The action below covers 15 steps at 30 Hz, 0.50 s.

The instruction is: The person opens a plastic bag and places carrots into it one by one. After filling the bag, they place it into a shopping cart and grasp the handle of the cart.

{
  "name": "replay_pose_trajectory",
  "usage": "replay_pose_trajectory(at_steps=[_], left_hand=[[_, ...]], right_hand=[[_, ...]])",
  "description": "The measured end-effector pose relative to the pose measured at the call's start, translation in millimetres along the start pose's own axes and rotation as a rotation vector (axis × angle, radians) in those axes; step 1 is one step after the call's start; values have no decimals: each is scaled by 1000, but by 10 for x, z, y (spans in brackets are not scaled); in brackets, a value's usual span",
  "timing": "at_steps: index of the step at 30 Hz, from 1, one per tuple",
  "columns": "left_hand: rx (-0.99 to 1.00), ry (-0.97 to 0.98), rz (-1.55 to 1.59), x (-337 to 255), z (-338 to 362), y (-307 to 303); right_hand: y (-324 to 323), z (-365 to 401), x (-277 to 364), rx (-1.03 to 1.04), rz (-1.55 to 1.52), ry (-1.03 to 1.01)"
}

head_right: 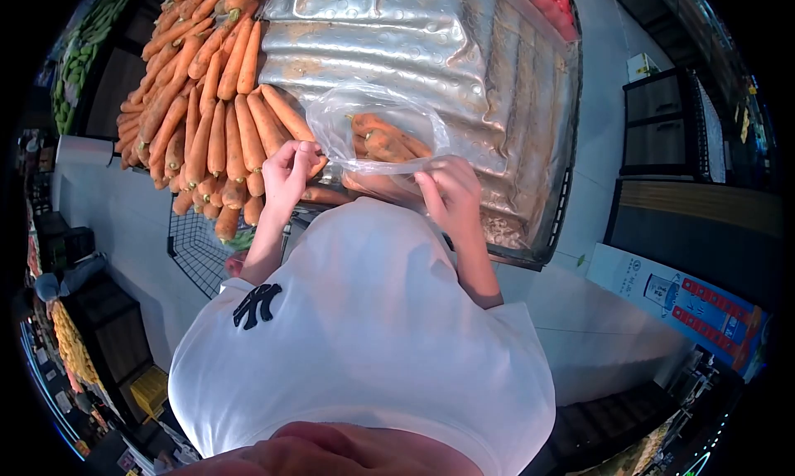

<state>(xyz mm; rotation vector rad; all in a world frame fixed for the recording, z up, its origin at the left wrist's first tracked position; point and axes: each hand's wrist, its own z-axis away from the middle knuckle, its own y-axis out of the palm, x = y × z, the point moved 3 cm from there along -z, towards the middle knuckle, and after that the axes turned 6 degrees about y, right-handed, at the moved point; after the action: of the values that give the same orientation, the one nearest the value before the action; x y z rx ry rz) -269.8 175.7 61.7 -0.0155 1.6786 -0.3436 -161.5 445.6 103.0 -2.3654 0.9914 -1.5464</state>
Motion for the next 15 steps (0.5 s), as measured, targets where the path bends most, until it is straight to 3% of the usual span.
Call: replay_pose_trajectory(at_steps=[6, 9, 15], left_hand=[[233, -535, 379, 607, 268, -238], [106, -724, 633, 737, 389, -364], [-22, -832, 833, 1000, 330, -451]], right_hand=[[14, -21, 9, 14, -8, -9], [48, -20, 6, 17, -22, -15], [76, -35, 10, 54, -15, -1]])
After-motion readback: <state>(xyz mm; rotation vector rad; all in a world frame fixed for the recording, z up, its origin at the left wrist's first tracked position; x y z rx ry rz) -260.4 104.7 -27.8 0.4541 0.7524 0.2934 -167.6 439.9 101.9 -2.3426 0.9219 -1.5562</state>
